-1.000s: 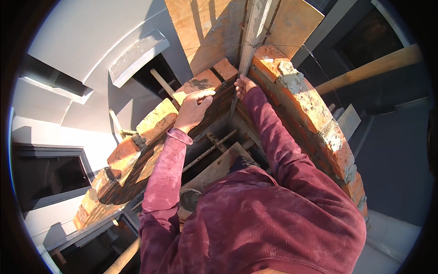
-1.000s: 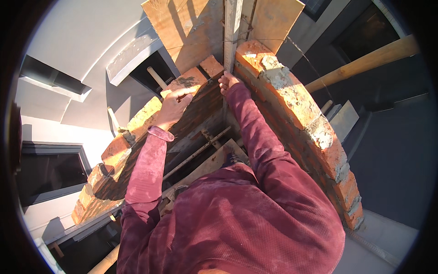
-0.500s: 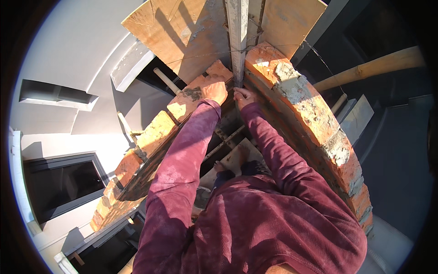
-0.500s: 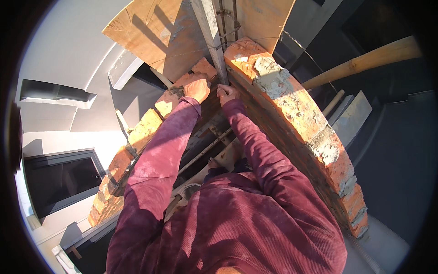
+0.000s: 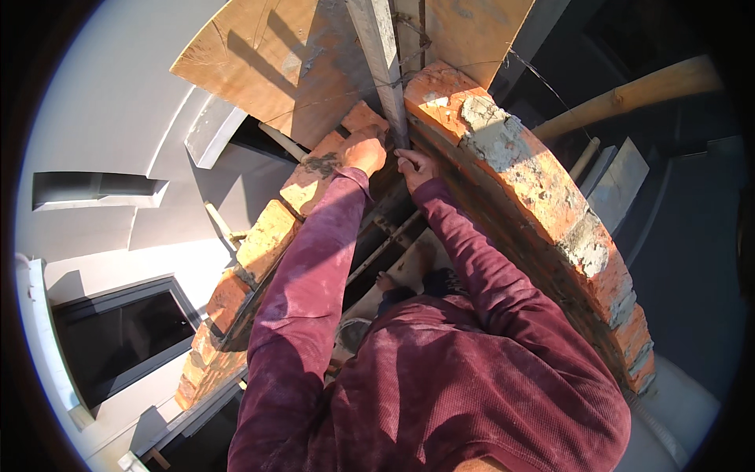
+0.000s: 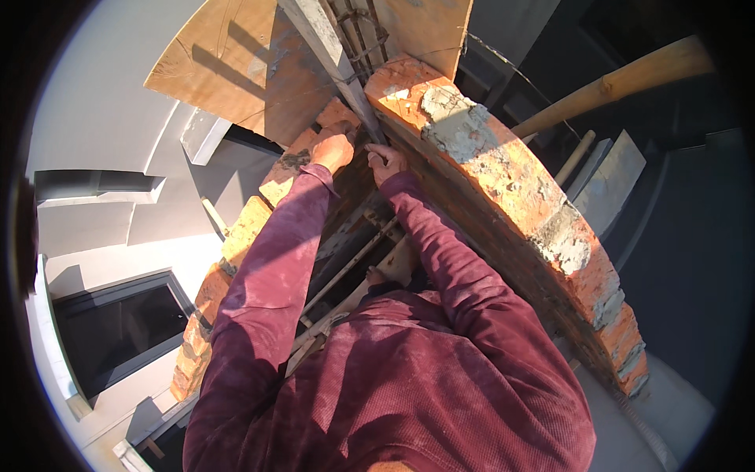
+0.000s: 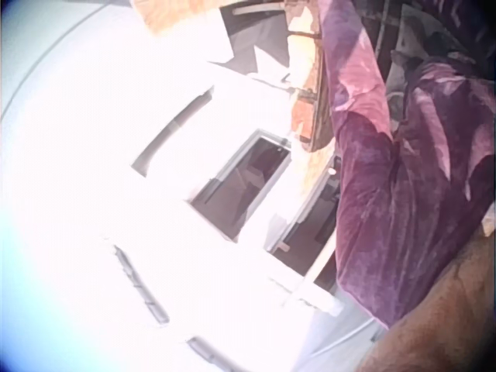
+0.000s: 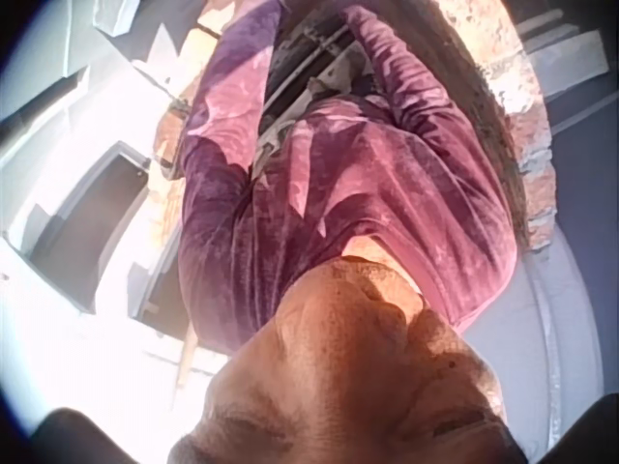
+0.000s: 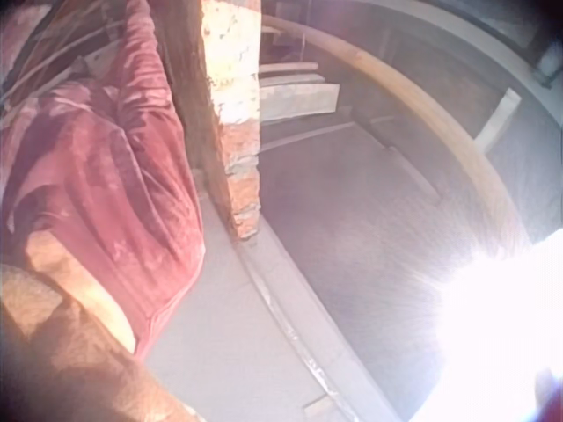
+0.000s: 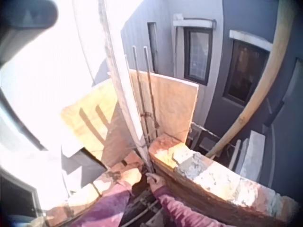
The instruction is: The person scoops mortar from a bucket using a trowel and applies it to a brick before placing it onto a partially built wall. They tap the brick into position, scrape away excess mortar, and use a string line to ensure the bricks are aligned correctly.
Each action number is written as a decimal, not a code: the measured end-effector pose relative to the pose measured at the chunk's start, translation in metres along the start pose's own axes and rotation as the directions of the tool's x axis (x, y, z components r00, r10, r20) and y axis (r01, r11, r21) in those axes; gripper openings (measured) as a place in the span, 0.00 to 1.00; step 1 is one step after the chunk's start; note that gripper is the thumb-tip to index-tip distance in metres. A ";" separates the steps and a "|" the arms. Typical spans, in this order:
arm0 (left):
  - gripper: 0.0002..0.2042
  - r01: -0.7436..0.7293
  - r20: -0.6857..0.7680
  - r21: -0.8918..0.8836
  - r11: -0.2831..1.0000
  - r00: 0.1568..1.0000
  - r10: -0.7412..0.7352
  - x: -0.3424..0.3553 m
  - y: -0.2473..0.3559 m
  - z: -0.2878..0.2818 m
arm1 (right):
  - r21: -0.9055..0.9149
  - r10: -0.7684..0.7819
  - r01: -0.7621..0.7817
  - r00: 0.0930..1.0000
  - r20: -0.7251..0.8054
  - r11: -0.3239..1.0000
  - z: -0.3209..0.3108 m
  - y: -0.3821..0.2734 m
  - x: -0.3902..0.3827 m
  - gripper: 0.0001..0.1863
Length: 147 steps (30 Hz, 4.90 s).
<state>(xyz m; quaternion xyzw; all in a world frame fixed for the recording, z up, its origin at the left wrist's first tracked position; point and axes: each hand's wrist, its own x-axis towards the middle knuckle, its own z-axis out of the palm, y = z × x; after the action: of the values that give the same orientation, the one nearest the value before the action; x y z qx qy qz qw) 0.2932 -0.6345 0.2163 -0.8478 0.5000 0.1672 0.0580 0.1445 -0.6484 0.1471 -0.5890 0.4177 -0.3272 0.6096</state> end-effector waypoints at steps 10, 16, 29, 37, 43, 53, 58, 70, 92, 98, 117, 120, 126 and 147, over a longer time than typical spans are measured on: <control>0.16 -0.024 0.353 -0.125 0.992 0.933 0.067 0.064 -0.033 0.050 | -0.412 -0.389 0.337 0.920 -0.047 0.847 0.023 0.019 -0.006 0.17; 0.14 0.081 0.284 -0.267 0.960 0.959 -0.002 0.022 -0.027 -0.028 | -0.260 -0.341 0.307 0.935 -0.095 0.915 0.058 0.009 -0.008 0.21; 0.10 -0.309 0.254 -0.161 0.938 0.905 0.341 0.045 -0.048 -0.024 | 0.391 0.231 -0.361 0.911 0.341 0.847 0.049 0.008 0.000 0.23; 0.07 -0.350 -0.081 0.347 0.870 0.913 0.400 0.003 -0.005 -0.049 | 0.217 0.233 -0.304 0.926 0.299 0.928 0.046 0.014 0.008 0.24; 0.05 -0.416 -0.482 0.452 0.789 0.631 0.609 -0.005 -0.011 -0.048 | 0.555 0.419 -0.477 0.876 0.238 0.682 0.040 0.000 0.011 0.19; 0.09 -0.292 -0.380 -0.076 0.953 0.893 0.243 -0.055 0.011 -0.045 | 0.863 0.477 -0.446 0.827 0.298 0.235 0.026 -0.006 0.025 0.10; 0.10 -0.404 -0.354 -0.215 0.889 0.881 0.315 -0.076 0.009 -0.021 | 0.922 0.480 -0.319 0.858 0.183 0.218 0.030 -0.014 0.025 0.07; 0.10 -0.258 -0.276 -0.173 0.950 0.939 0.205 -0.021 0.000 -0.033 | 0.757 0.257 -0.450 0.893 0.369 0.474 -0.006 -0.018 0.026 0.02; 0.13 -0.250 -0.342 -0.385 0.888 0.933 0.115 0.067 -0.040 -0.011 | 0.647 0.287 -0.240 0.957 0.035 0.723 0.012 -0.059 0.003 0.11; 0.15 -0.180 -0.145 -0.736 0.653 0.984 0.108 0.047 -0.032 -0.052 | 0.604 0.403 -0.333 0.915 0.023 0.724 0.000 -0.042 0.018 0.12; 0.15 -0.159 -0.330 -0.610 0.776 0.942 -0.066 0.024 -0.020 -0.067 | 0.343 0.371 -0.314 0.922 -0.111 0.885 -0.014 -0.022 -0.004 0.20; 0.15 -0.242 -0.518 -0.317 0.917 0.854 0.046 0.028 -0.014 -0.061 | 0.448 0.569 -0.470 0.815 -0.112 0.761 -0.001 -0.027 0.000 0.18; 0.14 -0.181 -0.494 -0.463 0.867 0.866 -0.083 0.023 -0.003 -0.052 | 0.884 0.539 -0.287 0.841 0.049 0.369 -0.010 -0.016 0.005 0.15; 0.09 0.303 0.303 -0.926 -0.224 0.952 0.037 0.054 -0.018 -0.037 | 0.654 0.492 -0.275 0.854 -0.171 0.704 -0.004 -0.013 0.004 0.09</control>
<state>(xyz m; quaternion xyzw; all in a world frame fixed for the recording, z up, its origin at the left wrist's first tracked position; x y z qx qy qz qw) 0.3408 -0.6798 0.2313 -0.6006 0.0786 0.5766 -0.5484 0.1440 -0.6555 0.1599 -0.1953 0.5014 -0.4017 0.7410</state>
